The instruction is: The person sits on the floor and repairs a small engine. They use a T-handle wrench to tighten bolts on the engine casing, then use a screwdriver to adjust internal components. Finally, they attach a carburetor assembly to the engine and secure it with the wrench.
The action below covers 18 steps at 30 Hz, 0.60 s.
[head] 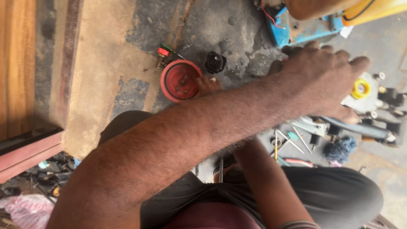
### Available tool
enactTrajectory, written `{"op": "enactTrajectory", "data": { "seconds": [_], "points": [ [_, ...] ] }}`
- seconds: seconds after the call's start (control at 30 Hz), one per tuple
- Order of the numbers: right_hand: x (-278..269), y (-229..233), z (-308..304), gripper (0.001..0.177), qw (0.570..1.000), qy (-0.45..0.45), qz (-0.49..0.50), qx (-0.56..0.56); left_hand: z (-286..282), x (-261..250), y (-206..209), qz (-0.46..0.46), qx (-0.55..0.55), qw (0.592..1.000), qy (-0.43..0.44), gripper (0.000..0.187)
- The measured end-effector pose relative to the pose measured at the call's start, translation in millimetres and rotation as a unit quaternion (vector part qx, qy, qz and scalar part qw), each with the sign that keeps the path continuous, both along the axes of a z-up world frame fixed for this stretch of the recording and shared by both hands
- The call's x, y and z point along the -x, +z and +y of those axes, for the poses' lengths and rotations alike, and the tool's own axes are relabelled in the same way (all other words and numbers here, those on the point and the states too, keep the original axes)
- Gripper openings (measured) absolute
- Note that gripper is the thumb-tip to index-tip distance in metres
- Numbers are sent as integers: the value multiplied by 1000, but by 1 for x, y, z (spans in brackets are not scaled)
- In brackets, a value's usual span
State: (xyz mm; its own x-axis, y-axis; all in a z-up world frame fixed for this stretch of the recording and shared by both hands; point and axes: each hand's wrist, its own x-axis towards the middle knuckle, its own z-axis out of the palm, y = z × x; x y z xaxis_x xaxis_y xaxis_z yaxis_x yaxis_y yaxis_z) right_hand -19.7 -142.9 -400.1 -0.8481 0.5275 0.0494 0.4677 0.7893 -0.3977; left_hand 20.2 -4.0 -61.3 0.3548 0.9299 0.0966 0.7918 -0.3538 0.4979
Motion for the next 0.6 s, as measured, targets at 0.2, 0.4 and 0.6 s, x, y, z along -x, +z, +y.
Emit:
{"op": "enactTrajectory", "data": {
  "seconds": [0.2,0.4,0.6],
  "points": [
    [-33,3,22,45,999,-31,9,-7,-1,-14,-22,-25,-29,999,28,113],
    [6,1,8,32,998,-25,-49,32,6,-27,-38,-59,-68,994,61,109],
    [37,-29,-9,31,991,-30,-121,50,0,-22,-31,-58,-50,995,60,107]
  ]
}}
